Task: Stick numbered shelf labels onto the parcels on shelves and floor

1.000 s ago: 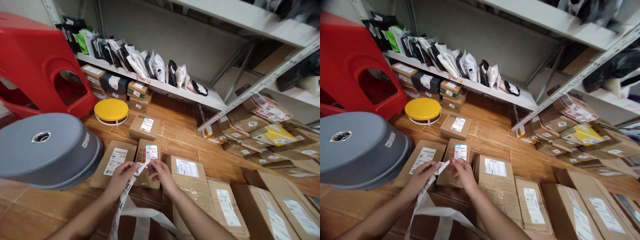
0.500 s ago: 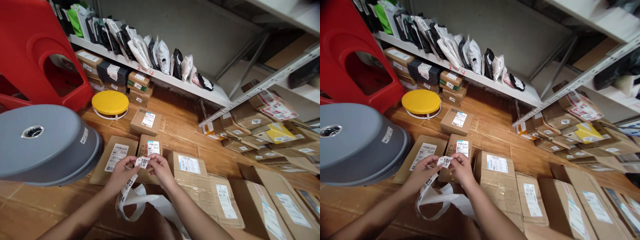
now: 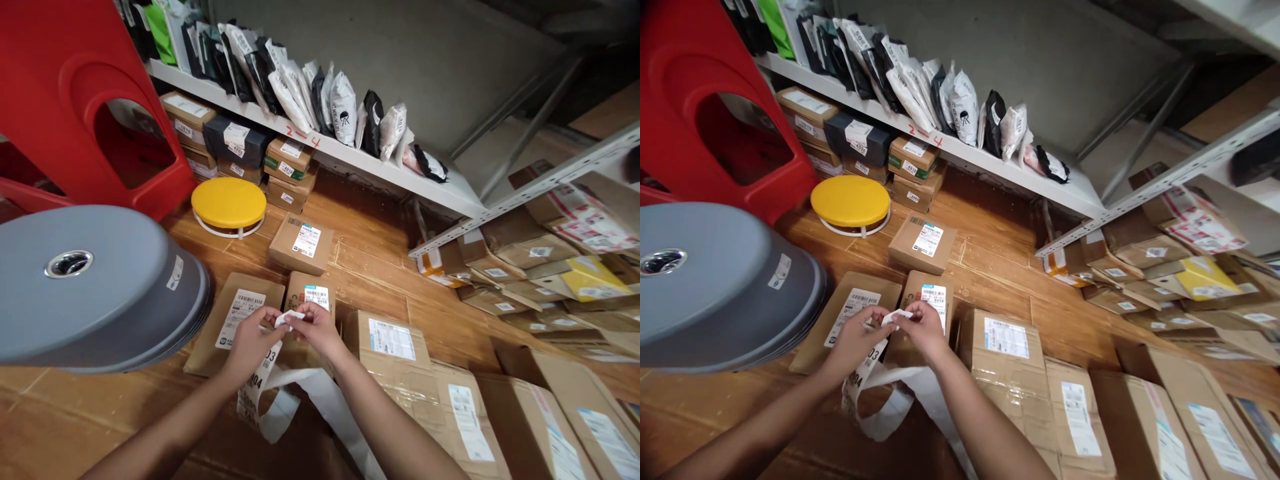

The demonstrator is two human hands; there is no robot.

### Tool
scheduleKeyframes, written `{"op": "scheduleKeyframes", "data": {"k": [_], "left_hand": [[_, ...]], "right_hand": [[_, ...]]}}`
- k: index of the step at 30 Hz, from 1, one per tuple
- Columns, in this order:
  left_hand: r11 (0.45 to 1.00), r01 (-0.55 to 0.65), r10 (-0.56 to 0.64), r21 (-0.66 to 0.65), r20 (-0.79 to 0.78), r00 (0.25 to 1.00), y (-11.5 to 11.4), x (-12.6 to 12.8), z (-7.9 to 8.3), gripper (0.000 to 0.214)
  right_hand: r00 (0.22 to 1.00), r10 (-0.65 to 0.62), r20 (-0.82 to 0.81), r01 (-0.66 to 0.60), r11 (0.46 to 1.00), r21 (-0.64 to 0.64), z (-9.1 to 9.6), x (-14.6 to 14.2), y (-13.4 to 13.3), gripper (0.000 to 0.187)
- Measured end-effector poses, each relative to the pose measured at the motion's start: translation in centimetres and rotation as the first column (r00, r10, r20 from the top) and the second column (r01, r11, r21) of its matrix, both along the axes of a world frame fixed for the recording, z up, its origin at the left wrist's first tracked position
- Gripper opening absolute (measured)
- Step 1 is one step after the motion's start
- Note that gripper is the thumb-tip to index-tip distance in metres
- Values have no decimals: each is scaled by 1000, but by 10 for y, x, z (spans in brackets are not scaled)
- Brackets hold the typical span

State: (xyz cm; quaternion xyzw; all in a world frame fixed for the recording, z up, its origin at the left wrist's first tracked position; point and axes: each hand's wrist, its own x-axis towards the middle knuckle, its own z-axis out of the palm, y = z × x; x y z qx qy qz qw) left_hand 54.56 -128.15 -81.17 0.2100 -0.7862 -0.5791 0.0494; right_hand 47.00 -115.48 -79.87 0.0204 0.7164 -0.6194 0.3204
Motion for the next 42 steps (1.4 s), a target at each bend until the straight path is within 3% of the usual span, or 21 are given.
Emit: {"op": "scheduleKeyframes", "data": {"k": [5,9,13,17,21,24,26,28,31,37,42], "left_hand": [[991,16,-8,-132,62,998,-22,-32,-9,20],[952,88,-37,-294,176,984,-48,-76,-4,22],[870,207,-10,-447,403,915,-60,-131,-2,16],[790,266,72,-553,514,855,-48,-163,-9,21],[676,250,143,-693,456,879,-42,-165,-13,41],[583,366,-56,-725,413,909,-54,-164,-12,55],[522,462,-215,-717,414,885,-63,-165,-12,69],[483,496,-282,-721,408,868,-70,-168,-13,66],[474,467,-274,-747,379,884,-72,-172,-18,47],[479,493,-327,-727,373,868,-83,-175,-20,52],[484,534,-365,-693,395,843,-91,-177,-14,53]], "right_hand": [[993,107,-51,-99,984,145,-13,-48,-20,18],[955,145,-261,-61,951,304,-26,-89,-55,5],[864,243,-442,6,871,491,-38,-111,-80,12],[793,370,-484,48,754,655,-42,-114,-88,19],[742,494,-452,40,641,767,-43,-113,-89,24],[716,555,-424,34,578,815,-45,-112,-90,28],[703,586,-403,26,545,838,-47,-111,-92,31],[695,614,-376,14,510,860,-47,-111,-94,35],[692,642,-329,7,450,893,-42,-114,-94,36],[745,622,-241,27,333,942,-21,-133,-77,38],[724,639,-258,50,325,945,-23,-134,-80,40]]}}
